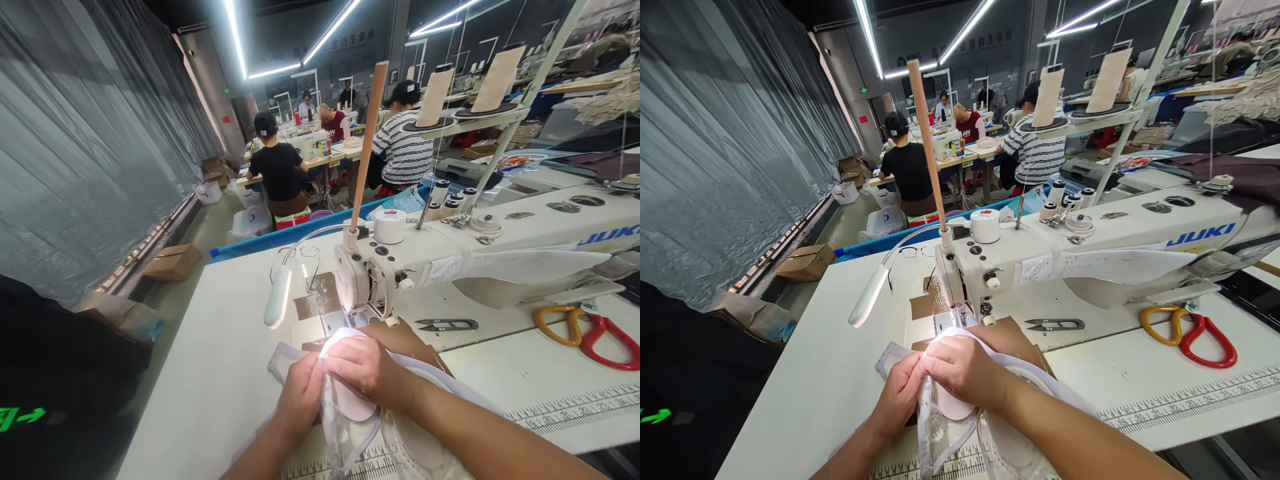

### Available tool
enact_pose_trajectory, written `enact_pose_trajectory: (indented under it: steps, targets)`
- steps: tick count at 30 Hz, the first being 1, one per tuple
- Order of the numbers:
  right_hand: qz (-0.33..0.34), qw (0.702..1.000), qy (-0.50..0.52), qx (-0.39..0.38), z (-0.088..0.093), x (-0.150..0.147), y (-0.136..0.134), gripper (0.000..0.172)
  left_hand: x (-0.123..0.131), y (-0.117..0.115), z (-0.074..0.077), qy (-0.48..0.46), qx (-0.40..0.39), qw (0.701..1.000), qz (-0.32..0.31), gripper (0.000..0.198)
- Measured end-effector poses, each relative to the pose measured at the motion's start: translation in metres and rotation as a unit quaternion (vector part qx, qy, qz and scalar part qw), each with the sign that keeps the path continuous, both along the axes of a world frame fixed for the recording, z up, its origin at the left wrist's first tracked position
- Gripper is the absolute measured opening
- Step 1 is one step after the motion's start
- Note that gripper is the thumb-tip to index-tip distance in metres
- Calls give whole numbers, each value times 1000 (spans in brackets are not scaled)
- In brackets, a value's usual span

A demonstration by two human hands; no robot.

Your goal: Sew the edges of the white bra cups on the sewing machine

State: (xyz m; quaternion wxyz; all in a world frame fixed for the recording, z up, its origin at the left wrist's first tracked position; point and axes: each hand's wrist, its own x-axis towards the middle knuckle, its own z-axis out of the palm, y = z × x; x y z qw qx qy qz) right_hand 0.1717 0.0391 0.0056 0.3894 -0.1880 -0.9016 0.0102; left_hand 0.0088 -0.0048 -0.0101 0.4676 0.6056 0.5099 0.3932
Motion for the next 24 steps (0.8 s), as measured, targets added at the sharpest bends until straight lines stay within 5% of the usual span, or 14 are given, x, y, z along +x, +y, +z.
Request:
enact_pose_trajectory:
  steps: [7, 16, 21, 24]
  targets:
    - [5, 998, 23, -60, -6, 2, 4, 16, -3, -1, -2, -4, -4, 1000, -13, 34]
    - [-5, 998, -52, -22, 0, -6, 1, 28, -7, -2, -2, 28, 13, 998, -57, 33]
    - [21, 994, 106, -4, 20, 2, -9, 14, -5, 0, -3, -22, -56, 998, 2, 32]
    - [9, 993, 108, -46, 15, 5, -6, 10, -5, 0, -2, -10, -36, 999, -11, 33]
